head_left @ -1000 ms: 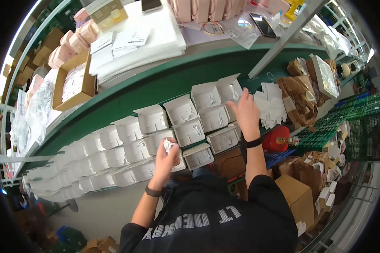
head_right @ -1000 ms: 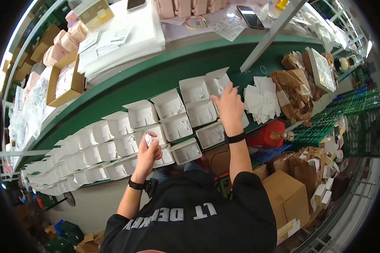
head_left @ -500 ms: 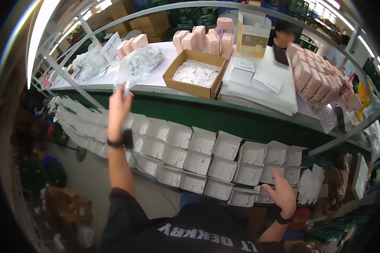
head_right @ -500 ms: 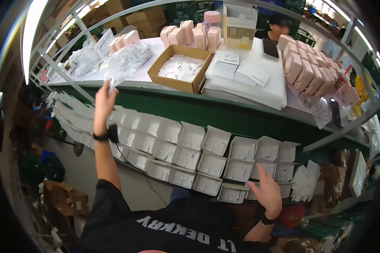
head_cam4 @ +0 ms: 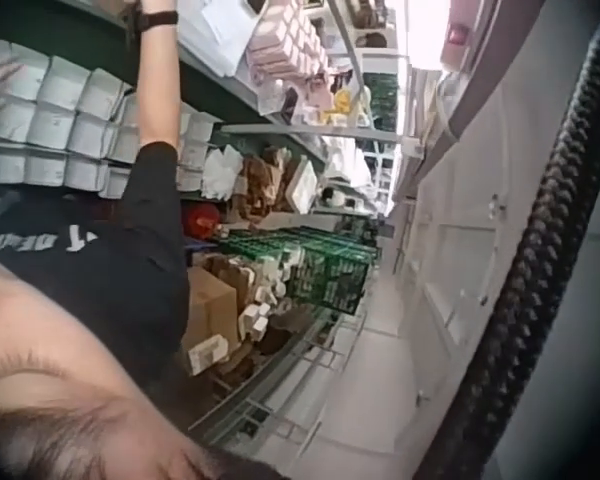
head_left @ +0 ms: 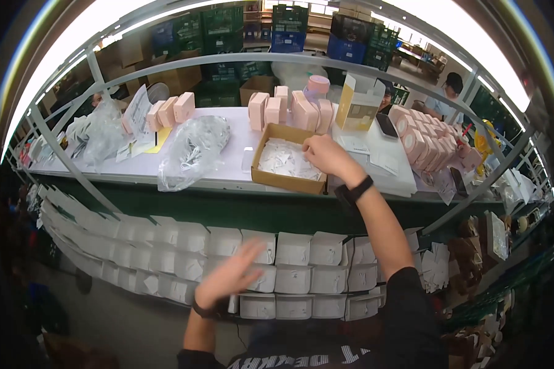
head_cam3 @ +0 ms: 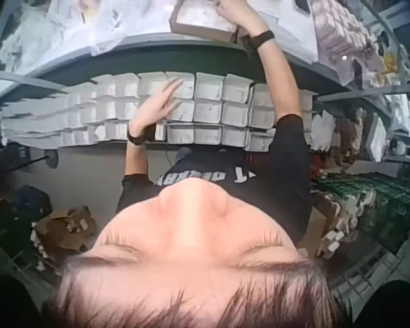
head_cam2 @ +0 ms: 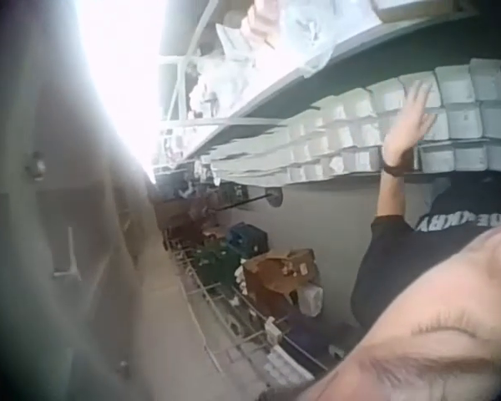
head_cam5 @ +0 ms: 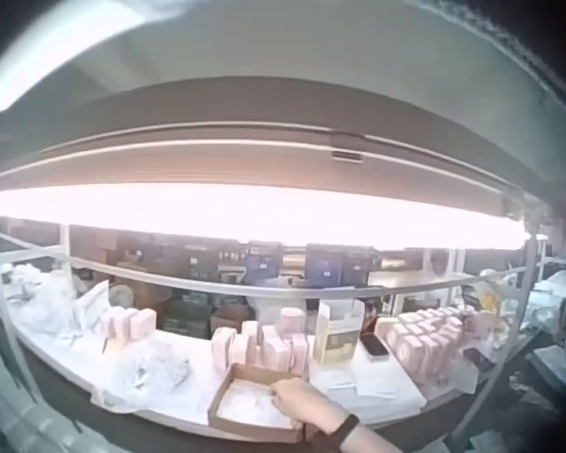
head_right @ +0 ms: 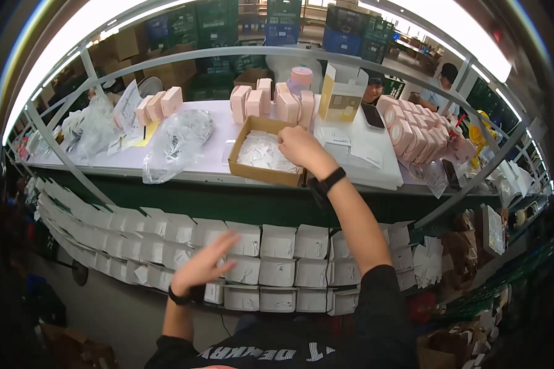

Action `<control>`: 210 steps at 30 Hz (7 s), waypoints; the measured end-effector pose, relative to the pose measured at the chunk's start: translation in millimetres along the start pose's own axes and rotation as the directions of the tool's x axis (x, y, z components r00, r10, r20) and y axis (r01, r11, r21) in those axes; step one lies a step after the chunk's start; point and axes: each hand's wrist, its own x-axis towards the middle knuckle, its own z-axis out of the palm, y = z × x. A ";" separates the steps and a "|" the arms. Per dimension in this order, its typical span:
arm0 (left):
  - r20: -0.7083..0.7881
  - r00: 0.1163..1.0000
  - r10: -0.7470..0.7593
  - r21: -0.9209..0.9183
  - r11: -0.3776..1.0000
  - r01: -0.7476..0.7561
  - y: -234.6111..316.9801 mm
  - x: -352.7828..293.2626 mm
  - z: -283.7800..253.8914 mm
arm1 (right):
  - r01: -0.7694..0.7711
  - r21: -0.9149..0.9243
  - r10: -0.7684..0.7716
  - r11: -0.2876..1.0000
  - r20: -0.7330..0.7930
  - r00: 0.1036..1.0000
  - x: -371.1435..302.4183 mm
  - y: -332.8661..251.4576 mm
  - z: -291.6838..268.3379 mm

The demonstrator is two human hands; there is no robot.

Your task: Assembling white cardboard boxes and placing charging cables and instruction manuals inside them on an assembly line.

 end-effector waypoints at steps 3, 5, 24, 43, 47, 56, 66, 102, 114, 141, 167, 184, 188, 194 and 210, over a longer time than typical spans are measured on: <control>0.068 0.991 0.115 -0.128 0.986 -0.106 -3.0 -33.4 39.8 | 0.005 -0.118 0.007 0.993 0.100 0.995 62.9 16.9 51.1; 0.099 0.988 0.114 -0.175 0.980 -0.096 -15.5 -51.6 63.7 | 0.067 -0.174 -0.056 0.982 0.068 0.996 87.3 36.0 75.4; 0.095 0.978 -0.184 0.037 0.983 0.181 -76.1 -128.5 51.4 | -0.065 -0.367 0.088 0.928 0.045 0.995 131.0 35.9 98.4; 0.068 0.996 0.049 -0.860 -0.504 0.083 43.9 -14.8 76.7 | 0.399 -0.059 -0.392 0.915 0.096 0.915 -176.2 -188.8 -64.6; 0.222 0.950 0.221 -0.618 -0.722 0.312 57.4 21.2 126.3 | 0.454 -0.116 -0.432 0.883 0.174 0.885 -246.5 -162.0 -1.5; 0.515 0.856 -0.047 -0.773 -0.458 0.440 43.9 29.3 225.6 | 0.038 -0.100 -0.037 0.994 0.005 0.999 -366.1 -110.2 58.8; 0.599 0.773 -0.207 -0.790 0.000 0.613 3.0 19.3 234.4 | -0.498 0.672 0.536 0.548 0.175 0.826 -376.4 -110.7 114.8; 0.240 0.785 -0.571 -0.965 -0.052 0.257 -123.7 -120.4 111.8 | -0.519 0.746 0.539 0.416 0.257 0.802 -194.6 -138.5 295.6; 0.205 0.714 -0.669 -0.932 0.088 0.350 -139.2 -148.9 125.9 | -0.530 0.770 0.278 0.356 0.455 0.846 -216.9 -179.4 291.5; 0.281 0.703 -0.653 -0.958 -0.150 0.244 -155.4 -123.0 153.0 | -0.647 0.757 0.622 0.092 0.464 0.631 -247.0 -165.8 322.1; 0.535 0.719 -0.443 -0.606 0.392 0.692 -168.5 -128.2 180.4 | -0.554 -0.014 0.483 0.832 0.510 0.712 -381.1 -217.0 413.0; 0.477 0.713 -0.514 -0.602 0.399 0.691 -179.9 -139.7 176.1 | -0.525 -0.004 0.455 0.851 0.506 0.733 -361.2 -226.1 383.7; 0.508 0.716 -0.479 -0.556 0.453 0.697 -173.1 -138.3 181.8 | -0.613 0.257 0.486 0.747 0.418 0.768 -374.7 -235.7 345.1; 0.631 0.699 -0.336 -0.500 0.513 0.698 -138.1 -124.5 195.4 | -0.710 0.701 0.442 -0.065 0.658 0.609 -393.9 -226.5 319.8; 0.655 0.661 -0.366 -0.616 0.247 0.748 -99.1 -76.7 239.8 | -0.769 0.410 0.834 0.490 0.035 0.550 -451.7 -176.6 314.1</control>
